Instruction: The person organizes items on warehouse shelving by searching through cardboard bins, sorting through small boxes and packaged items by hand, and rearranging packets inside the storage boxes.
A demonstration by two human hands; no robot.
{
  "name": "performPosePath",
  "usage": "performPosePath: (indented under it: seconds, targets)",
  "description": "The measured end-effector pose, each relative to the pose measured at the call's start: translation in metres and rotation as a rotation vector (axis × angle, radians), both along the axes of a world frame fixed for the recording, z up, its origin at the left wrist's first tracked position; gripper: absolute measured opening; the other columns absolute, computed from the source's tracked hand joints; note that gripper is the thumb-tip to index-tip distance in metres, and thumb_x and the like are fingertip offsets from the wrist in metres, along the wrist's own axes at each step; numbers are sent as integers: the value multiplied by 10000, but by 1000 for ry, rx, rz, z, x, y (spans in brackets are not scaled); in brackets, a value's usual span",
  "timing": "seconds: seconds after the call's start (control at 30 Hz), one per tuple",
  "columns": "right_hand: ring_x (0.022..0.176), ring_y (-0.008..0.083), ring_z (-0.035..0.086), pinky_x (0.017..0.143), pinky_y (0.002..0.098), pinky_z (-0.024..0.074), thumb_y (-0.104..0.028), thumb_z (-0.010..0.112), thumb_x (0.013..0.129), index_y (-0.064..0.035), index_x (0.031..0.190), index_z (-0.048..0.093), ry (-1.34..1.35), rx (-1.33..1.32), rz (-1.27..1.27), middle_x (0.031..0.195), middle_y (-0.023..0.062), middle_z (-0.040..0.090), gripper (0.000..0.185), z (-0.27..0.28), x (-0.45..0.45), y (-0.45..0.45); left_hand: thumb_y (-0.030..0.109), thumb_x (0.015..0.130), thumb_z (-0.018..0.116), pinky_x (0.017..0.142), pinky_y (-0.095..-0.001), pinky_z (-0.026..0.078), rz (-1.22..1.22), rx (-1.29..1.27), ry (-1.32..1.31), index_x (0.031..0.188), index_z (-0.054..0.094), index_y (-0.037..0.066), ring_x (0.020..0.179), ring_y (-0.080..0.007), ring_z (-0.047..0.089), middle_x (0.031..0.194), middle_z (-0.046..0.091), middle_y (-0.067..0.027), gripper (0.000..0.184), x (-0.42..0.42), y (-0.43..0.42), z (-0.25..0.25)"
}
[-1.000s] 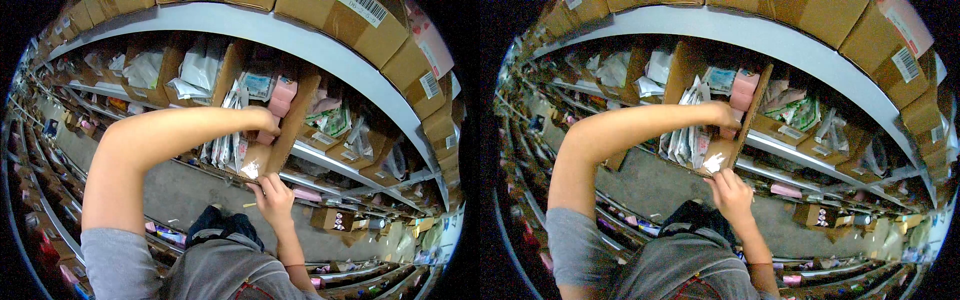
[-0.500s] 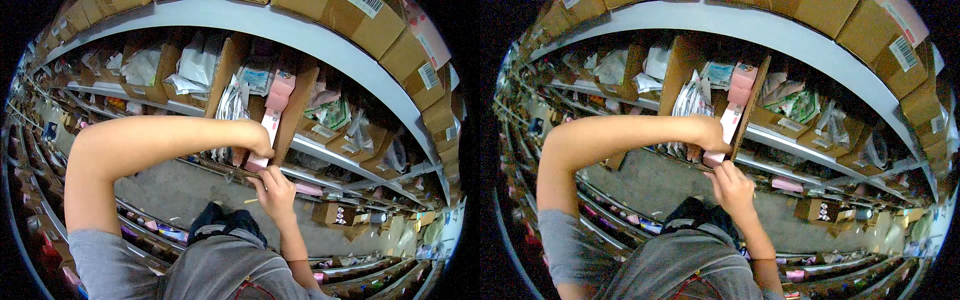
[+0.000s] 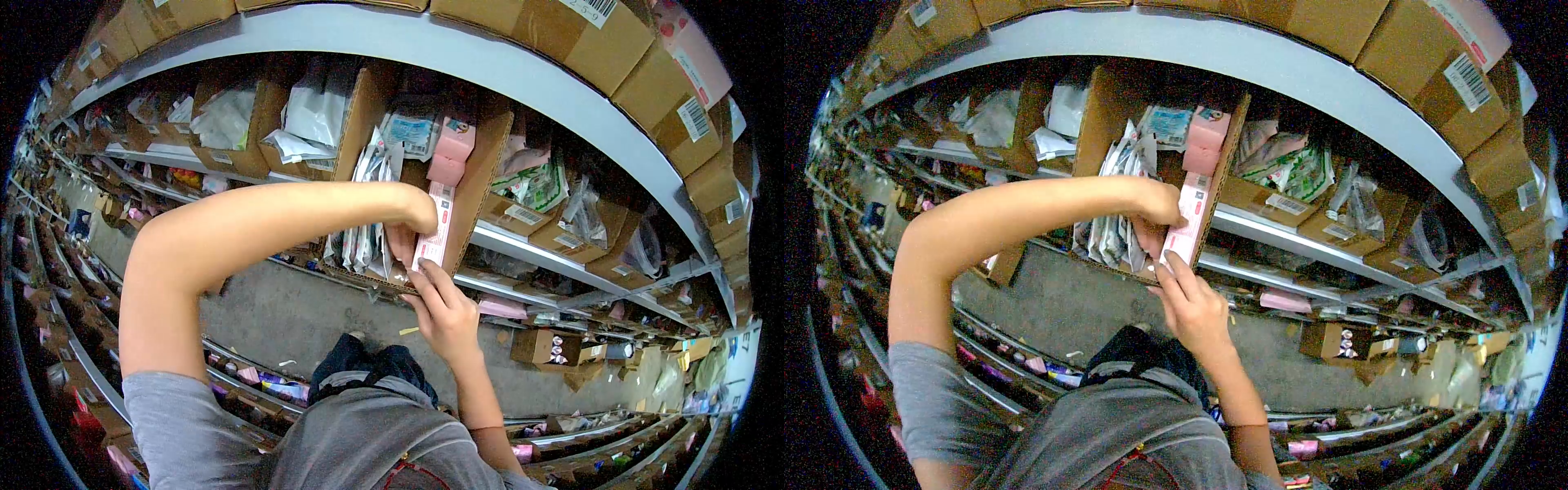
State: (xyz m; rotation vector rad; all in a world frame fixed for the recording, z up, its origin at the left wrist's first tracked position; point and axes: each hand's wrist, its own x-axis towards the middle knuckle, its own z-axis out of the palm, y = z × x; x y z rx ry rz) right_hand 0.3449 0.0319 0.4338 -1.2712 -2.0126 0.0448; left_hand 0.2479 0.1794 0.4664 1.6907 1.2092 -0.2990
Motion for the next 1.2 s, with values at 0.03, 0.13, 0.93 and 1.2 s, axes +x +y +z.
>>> performPosePath:
  seconds: [0.03,0.13,0.93,1.2]
  targets:
    - [677,216,567,546,271,454,-115,643,598,-42,869,546,-42,-20,22,891,82,546,297,1,2,0,180,765,433,527,-381,496,58,-250,51,747,529,-141,637,-292,584,765,562,-236,336,-1,9,-4]
    - [667,205,568,533,265,452,-122,634,607,-50,855,552,-84,-76,40,907,76,547,271,5,4,1,114,646,459,613,-374,447,-676,752,321,739,592,-14,700,-288,571,752,576,-187,207,6,28,22]
    - [656,209,567,526,270,448,-131,632,618,-53,828,549,-28,-34,40,860,67,546,239,3,3,2,401,654,543,485,-385,502,166,316,-141,819,546,-55,627,-276,579,773,561,-181,485,17,53,59]
    - [632,191,562,508,269,449,-159,614,637,-59,841,545,-56,-10,51,873,64,540,238,-1,6,4,359,563,604,671,-352,452,-50,726,-17,1120,121,-191,730,-378,546,777,525,-303,920,-30,-42,71]
